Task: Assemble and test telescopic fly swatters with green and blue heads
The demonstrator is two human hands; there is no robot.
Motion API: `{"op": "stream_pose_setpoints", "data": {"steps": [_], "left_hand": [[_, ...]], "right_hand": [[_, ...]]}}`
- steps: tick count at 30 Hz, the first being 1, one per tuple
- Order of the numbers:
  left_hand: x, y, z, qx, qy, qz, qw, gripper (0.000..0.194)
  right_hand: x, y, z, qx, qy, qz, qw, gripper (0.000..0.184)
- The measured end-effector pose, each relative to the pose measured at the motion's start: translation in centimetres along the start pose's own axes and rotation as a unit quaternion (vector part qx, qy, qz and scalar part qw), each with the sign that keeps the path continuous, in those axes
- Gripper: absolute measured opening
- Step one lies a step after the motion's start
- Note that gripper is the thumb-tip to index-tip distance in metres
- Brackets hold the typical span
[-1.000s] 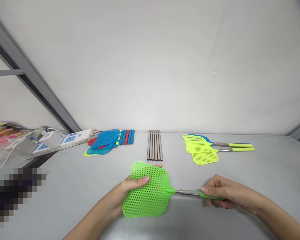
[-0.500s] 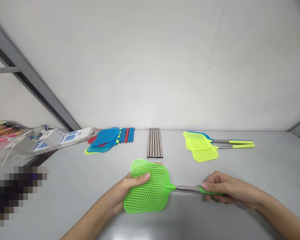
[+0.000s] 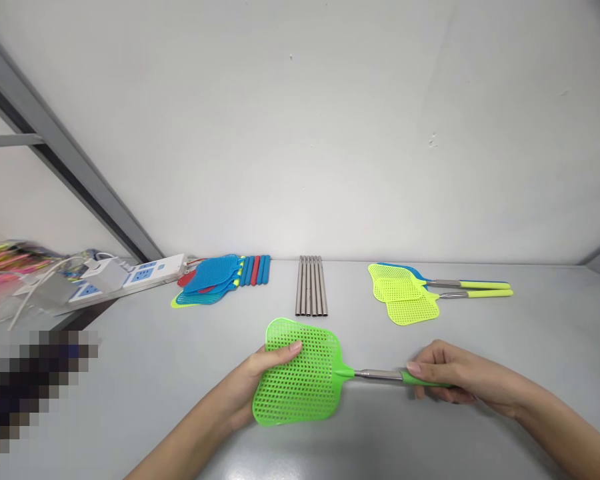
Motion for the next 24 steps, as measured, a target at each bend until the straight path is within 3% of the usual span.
{"op": "stream_pose_setpoints", "data": {"steps": [24], "left_hand": [[0.07, -0.11, 0.20, -0.011, 0.009, -0.012, 1.000, 0.032]], "right_hand": [[0.03, 0.15, 0.03, -0.003, -0.010, -0.001, 1.000, 0.046]]}}
Point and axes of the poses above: each hand's wrist, its own z-axis towards the middle knuckle, its own y-axis out of the back of the hand, x = y × z, the point moved 1 cm from there along z, towards the middle knuckle, and after that the axes turned 14 degrees about -y, right-handed, at the moved point
